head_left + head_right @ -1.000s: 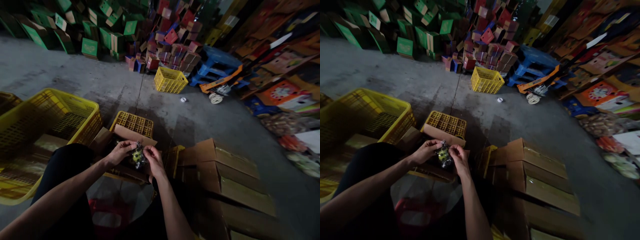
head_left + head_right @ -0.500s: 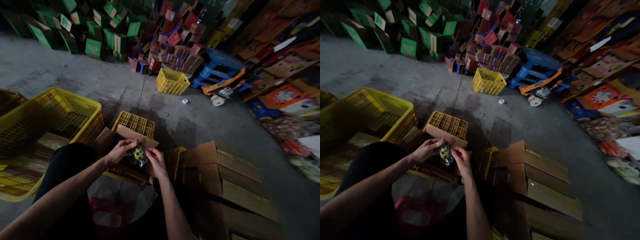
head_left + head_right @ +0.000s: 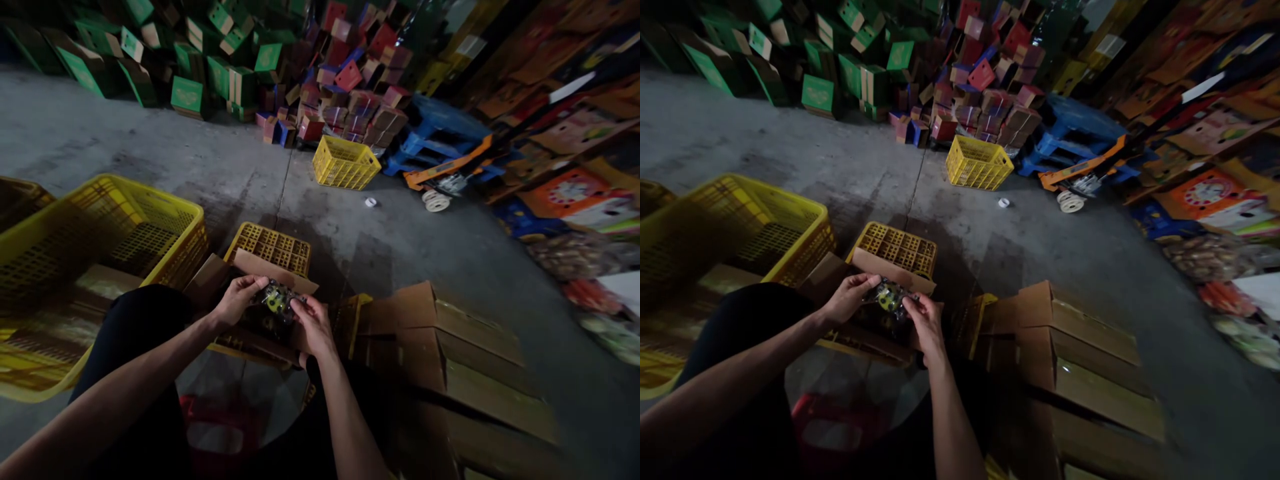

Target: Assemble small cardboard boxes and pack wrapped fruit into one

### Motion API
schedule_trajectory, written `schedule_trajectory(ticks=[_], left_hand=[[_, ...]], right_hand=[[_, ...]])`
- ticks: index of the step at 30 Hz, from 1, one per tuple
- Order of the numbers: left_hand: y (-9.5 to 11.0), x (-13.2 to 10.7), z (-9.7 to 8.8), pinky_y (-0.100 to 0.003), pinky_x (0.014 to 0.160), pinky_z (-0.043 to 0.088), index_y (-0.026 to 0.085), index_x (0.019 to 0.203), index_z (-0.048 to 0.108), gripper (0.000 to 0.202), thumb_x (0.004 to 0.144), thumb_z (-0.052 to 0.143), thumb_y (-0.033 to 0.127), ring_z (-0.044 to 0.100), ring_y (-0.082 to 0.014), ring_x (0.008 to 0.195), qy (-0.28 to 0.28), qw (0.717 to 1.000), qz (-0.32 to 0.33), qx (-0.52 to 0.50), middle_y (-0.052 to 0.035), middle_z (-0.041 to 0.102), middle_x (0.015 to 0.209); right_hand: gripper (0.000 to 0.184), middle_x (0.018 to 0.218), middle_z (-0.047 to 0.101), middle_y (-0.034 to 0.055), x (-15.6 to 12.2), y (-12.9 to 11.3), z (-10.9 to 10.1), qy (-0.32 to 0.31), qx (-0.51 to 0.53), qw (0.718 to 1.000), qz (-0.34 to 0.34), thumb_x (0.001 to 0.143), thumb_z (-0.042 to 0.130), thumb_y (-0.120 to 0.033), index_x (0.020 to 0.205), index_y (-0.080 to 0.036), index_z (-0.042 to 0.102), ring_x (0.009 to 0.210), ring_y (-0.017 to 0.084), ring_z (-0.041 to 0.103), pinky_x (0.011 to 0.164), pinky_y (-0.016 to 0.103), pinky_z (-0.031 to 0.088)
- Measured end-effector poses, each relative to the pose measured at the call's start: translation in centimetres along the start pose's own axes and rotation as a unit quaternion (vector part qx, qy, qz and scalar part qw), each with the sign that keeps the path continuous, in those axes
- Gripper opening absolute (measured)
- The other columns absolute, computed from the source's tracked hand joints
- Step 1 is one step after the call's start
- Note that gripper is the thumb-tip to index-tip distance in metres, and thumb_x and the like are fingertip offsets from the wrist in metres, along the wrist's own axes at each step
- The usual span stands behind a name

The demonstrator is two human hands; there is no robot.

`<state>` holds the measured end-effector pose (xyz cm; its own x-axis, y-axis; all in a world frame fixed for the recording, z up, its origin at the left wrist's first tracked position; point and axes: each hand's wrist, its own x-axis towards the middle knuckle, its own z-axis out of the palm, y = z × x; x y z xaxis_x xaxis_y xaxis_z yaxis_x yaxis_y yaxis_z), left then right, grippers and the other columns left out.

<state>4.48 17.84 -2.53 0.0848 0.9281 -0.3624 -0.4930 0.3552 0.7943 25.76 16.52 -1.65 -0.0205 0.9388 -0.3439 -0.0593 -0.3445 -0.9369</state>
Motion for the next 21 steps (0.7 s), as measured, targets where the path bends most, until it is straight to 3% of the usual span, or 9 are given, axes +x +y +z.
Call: schedule_trajectory(ticks=[3, 9, 14, 18, 21], left_hand=[[0.0, -0.1, 0.2, -0.028, 0.071, 0.056, 0.014, 0.091, 0.078, 0.044, 0.072, 0.087, 0.053, 0.068, -0.0167, 0.073, -0.024, 1.000, -0.009, -0.008, -0.0053, 0.075, 0.082], [0.0, -0.5, 0.6, -0.042, 0.093, 0.058, 0.019, 0.114, 0.075, 0.052, 0.075, 0.086, 0.052, 0.069, -0.0276, 0.109, -0.072, 0.996, -0.048, -0.036, -0.0102, 0.074, 0.119], [-0.8, -0.5, 0.1, -0.039, 0.087, 0.058, 0.015, 0.088, 0.075, 0.043, 0.068, 0.091, 0.049, 0.074, -0.0228, 0.087, -0.032, 0.998, -0.057, 0.006, -0.0067, 0.076, 0.090], [-0.8, -0.4, -0.1, -0.039, 0.085, 0.058, 0.015, 0.078, 0.072, 0.043, 0.064, 0.093, 0.049, 0.074, -0.0228, 0.082, -0.007, 0.999, -0.035, 0.000, -0.0057, 0.075, 0.082], [-0.6, -0.4, 0.1, -0.039, 0.085, 0.058, 0.014, 0.081, 0.072, 0.045, 0.065, 0.092, 0.050, 0.074, -0.0230, 0.083, 0.008, 1.000, -0.010, -0.002, -0.0061, 0.075, 0.083]], right_hand=[[0.042, 0.091, 0.077, 0.0029, 0.2, -0.2, 0.0, 0.021, -0.012, 1.000, -0.013, 0.069, 0.085, -0.057, 0.092, -0.023, 0.075, 0.083, 0.021, 0.070, 0.070, 0.029, 0.054], [0.046, 0.089, 0.077, 0.0026, 0.7, -0.3, -0.1, 0.074, 0.007, 0.997, -0.033, 0.066, 0.085, -0.058, 0.092, -0.022, 0.074, 0.077, 0.020, 0.068, 0.067, 0.029, 0.052], [0.045, 0.087, 0.076, 0.0032, 0.8, -0.1, -0.1, 0.070, 0.007, 0.997, -0.031, 0.067, 0.086, -0.057, 0.089, -0.021, 0.074, 0.077, 0.019, 0.069, 0.067, 0.029, 0.054], [0.051, 0.104, 0.076, 0.0034, 0.4, -0.1, 0.5, 0.089, 0.072, 0.993, 0.005, 0.062, 0.090, -0.054, 0.099, -0.024, 0.072, 0.091, 0.021, 0.071, 0.072, 0.030, 0.059], [0.048, 0.107, 0.075, 0.0030, 0.1, 0.0, 0.8, 0.018, 0.101, 0.994, 0.036, 0.063, 0.092, -0.050, 0.099, -0.025, 0.072, 0.093, 0.021, 0.073, 0.076, 0.033, 0.062]])
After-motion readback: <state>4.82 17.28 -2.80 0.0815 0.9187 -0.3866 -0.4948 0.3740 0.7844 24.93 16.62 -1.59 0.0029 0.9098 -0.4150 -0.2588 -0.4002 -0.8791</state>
